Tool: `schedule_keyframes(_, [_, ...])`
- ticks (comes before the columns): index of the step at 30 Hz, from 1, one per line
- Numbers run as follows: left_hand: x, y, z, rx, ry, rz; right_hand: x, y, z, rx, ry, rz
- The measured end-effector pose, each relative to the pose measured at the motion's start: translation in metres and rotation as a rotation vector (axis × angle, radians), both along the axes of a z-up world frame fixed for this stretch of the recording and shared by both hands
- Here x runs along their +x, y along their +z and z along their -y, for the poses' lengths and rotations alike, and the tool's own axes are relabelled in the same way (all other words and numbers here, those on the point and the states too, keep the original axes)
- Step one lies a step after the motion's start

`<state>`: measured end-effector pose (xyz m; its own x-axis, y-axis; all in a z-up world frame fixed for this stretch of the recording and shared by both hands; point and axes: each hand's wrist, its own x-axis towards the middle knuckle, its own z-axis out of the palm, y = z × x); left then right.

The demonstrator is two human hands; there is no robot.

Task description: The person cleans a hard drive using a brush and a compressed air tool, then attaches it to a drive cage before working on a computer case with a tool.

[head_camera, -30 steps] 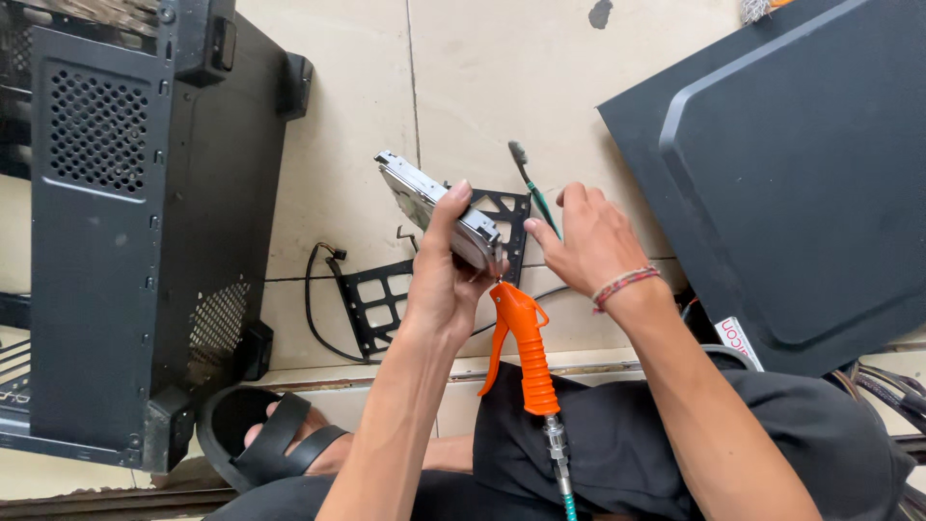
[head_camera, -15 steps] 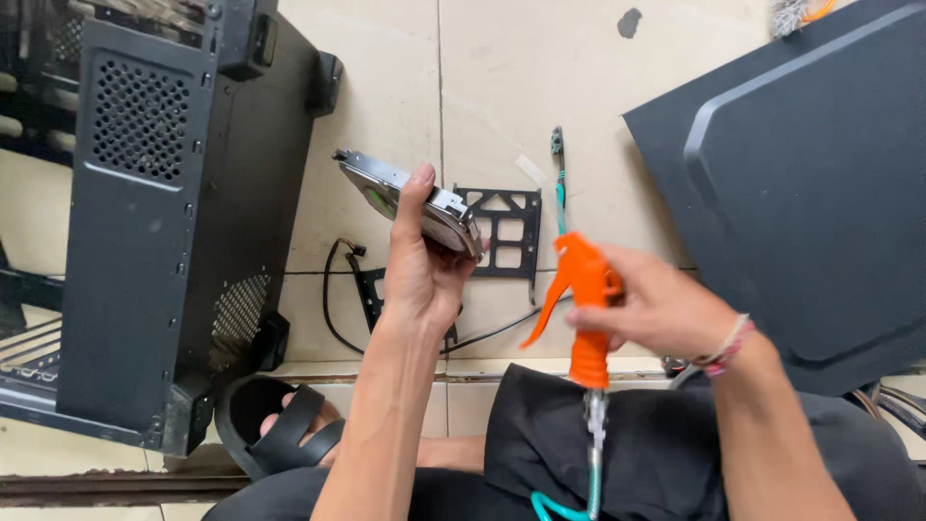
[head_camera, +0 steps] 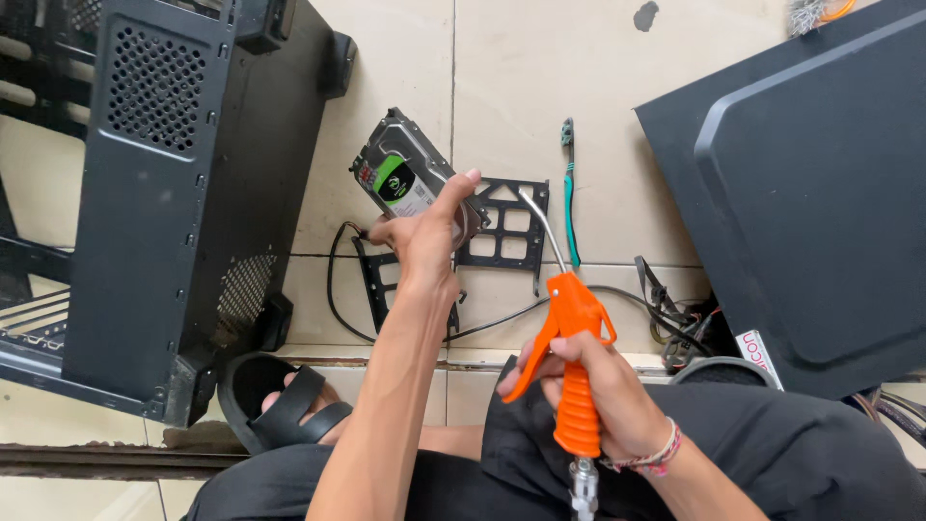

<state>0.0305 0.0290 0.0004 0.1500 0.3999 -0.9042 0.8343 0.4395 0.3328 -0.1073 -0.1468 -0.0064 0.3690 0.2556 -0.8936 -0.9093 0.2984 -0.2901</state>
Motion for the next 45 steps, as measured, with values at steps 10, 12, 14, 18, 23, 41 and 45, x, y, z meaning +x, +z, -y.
schedule_keyframes(10, [-0.009, -0.041, -0.004, 0.252, -0.029, 0.143, -0.02, -0.007, -0.007, 0.034, 0.14, 0.003])
schedule_keyframes(12, [-0.011, -0.045, -0.004, 0.273, -0.056, 0.15, -0.024, -0.006, -0.006, 0.05, 0.12, 0.168])
schedule_keyframes(14, [-0.011, -0.044, -0.003, 0.261, -0.062, 0.138, -0.02, -0.003, -0.008, 0.033, 0.149, 0.128])
schedule_keyframes(18, [-0.01, -0.044, -0.002, 0.25, -0.06, 0.167, -0.016, 0.002, -0.01, 0.039, 0.133, 0.18])
schedule_keyframes(23, [-0.003, -0.026, 0.0, 0.149, -0.029, 0.119, -0.02, -0.001, -0.008, 0.04, 0.141, 0.177])
schedule_keyframes(41, [-0.007, -0.026, -0.017, -0.494, 0.479, 0.488, -0.032, 0.001, -0.021, 0.053, 0.045, 0.14])
schedule_keyframes(45, [-0.007, -0.029, -0.016, -0.514, 0.433, 0.505, -0.035, -0.003, -0.018, 0.063, 0.029, 0.172])
